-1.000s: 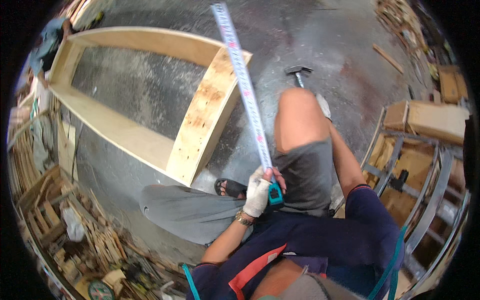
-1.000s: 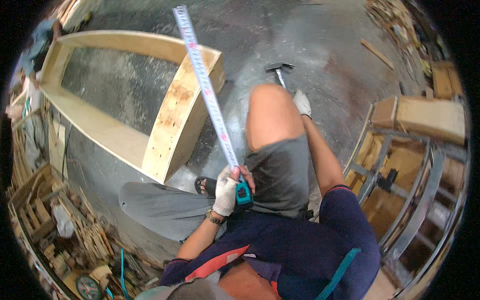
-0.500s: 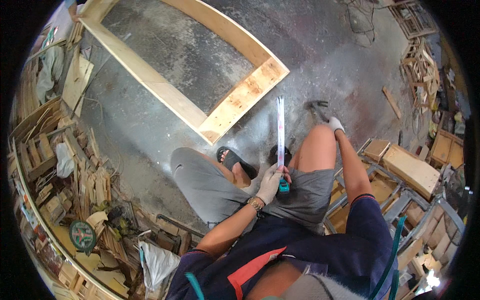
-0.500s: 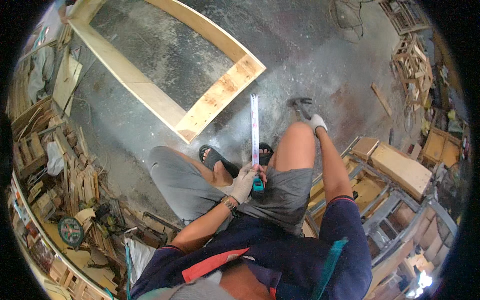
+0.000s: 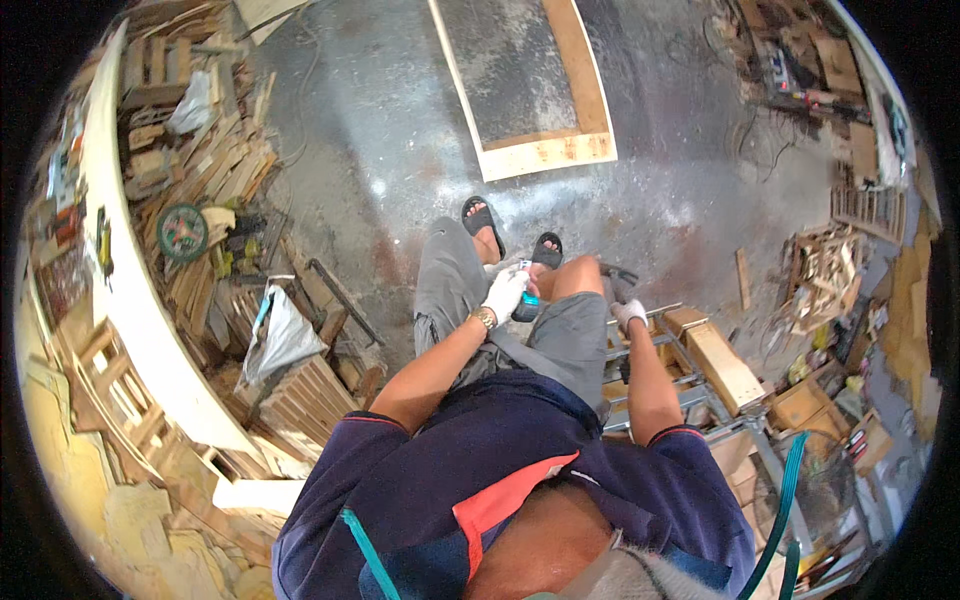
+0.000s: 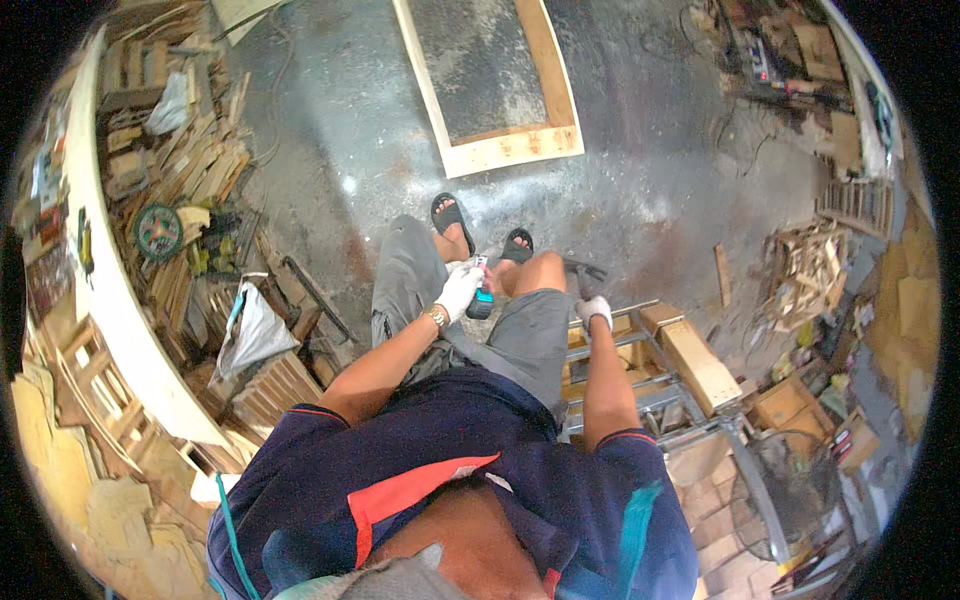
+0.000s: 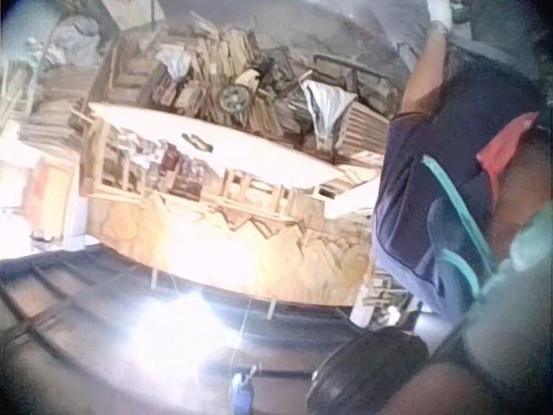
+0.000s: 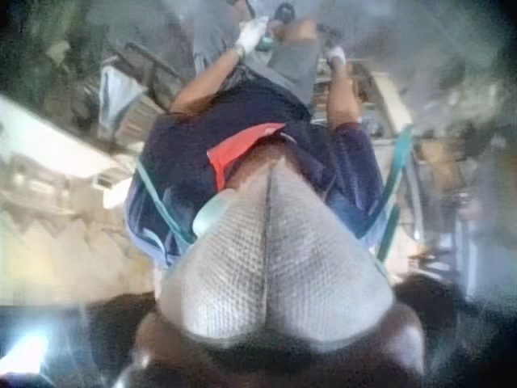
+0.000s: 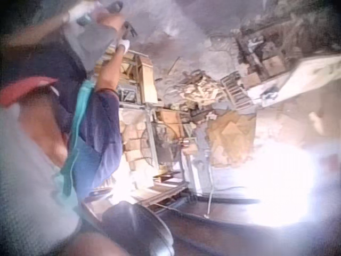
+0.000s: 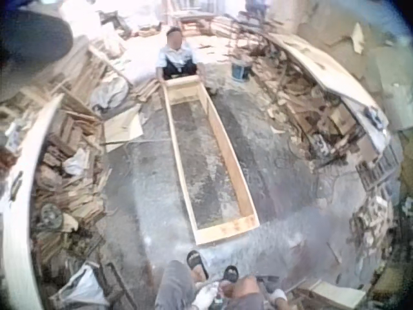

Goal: The person uses a nail gun to fasten wooden planks into a frame, then measures the frame with a tape measure. The person sits on the floor during the task.

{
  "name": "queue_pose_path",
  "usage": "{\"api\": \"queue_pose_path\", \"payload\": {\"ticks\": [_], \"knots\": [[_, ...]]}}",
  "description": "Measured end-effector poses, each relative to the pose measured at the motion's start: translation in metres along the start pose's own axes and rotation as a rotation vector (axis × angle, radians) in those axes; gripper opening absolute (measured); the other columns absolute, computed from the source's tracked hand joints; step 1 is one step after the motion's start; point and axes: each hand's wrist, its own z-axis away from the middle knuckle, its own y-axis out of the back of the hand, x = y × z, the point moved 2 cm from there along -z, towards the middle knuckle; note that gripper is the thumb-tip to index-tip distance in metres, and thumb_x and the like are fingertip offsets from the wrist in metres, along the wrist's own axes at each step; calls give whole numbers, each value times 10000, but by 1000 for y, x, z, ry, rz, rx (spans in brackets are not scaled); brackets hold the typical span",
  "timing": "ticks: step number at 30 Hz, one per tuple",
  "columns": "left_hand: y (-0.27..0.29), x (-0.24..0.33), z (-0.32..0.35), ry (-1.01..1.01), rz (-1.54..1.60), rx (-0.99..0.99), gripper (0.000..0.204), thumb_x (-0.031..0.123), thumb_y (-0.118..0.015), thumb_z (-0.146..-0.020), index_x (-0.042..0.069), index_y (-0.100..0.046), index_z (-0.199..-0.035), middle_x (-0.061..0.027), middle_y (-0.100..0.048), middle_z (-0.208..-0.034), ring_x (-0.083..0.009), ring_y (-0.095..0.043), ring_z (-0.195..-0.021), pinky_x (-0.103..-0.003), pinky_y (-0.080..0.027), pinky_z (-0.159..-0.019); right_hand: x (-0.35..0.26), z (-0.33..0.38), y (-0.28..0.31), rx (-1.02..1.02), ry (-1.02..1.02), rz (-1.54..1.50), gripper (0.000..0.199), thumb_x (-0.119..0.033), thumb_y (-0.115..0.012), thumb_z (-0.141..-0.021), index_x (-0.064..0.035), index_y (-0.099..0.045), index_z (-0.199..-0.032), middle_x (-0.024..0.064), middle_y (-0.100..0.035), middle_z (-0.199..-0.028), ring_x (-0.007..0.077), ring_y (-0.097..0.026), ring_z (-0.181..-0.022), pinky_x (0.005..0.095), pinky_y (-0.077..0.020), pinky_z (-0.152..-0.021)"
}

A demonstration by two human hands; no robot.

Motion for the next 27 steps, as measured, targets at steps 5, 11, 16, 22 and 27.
{"api": "queue_pose_path", "payload": {"ticks": [5,11,16,22,27], "knots": [[32,46,69,21,329,215,153,191,-543,-995,64,-624,-970,-46,-633,-852,-180,-650,-751,-359,-545,-697,-4,93,25,-202,-31,-173,321,-281,-720,-847,36,-676,-858,109,-620,-679,239,-588,-561,446,-458,-482],[122,94,114,-59,718,337,288,408,-515,-1006,146,-634,-1008,-59,-647,-844,-243,-631,-682,-428,-543,-613,-72,153,89,-242,70,-81,362,-315,-778,-774,32,-677,-796,93,-604,-652,215,-561,-517,417,-427,-475],[175,132,178,-97,949,245,343,440,-505,-987,119,-595,-905,-81,-633,-792,-259,-586,-615,-407,-509,-564,-133,181,129,-233,90,2,342,-265,-763,-757,38,-696,-901,113,-623,-669,238,-571,-509,409,-424,-470],[186,111,245,-341,1292,363,331,432,-545,-983,106,-606,-985,-103,-666,-857,-258,-616,-697,-418,-526,-628,-227,148,116,-69,546,438,413,-303,-707,-808,36,-704,-1043,209,-684,-867,349,-655,-773,456,-501,-667],[195,95,271,-598,1470,611,356,498,-601,-968,153,-600,-1055,-97,-689,-1009,-263,-646,-821,-454,-535,-689,-297,181,125,164,621,604,464,-346,-671,-796,43,-712,-1046,307,-706,-1016,443,-697,-1008,491,-542,-853]]}}
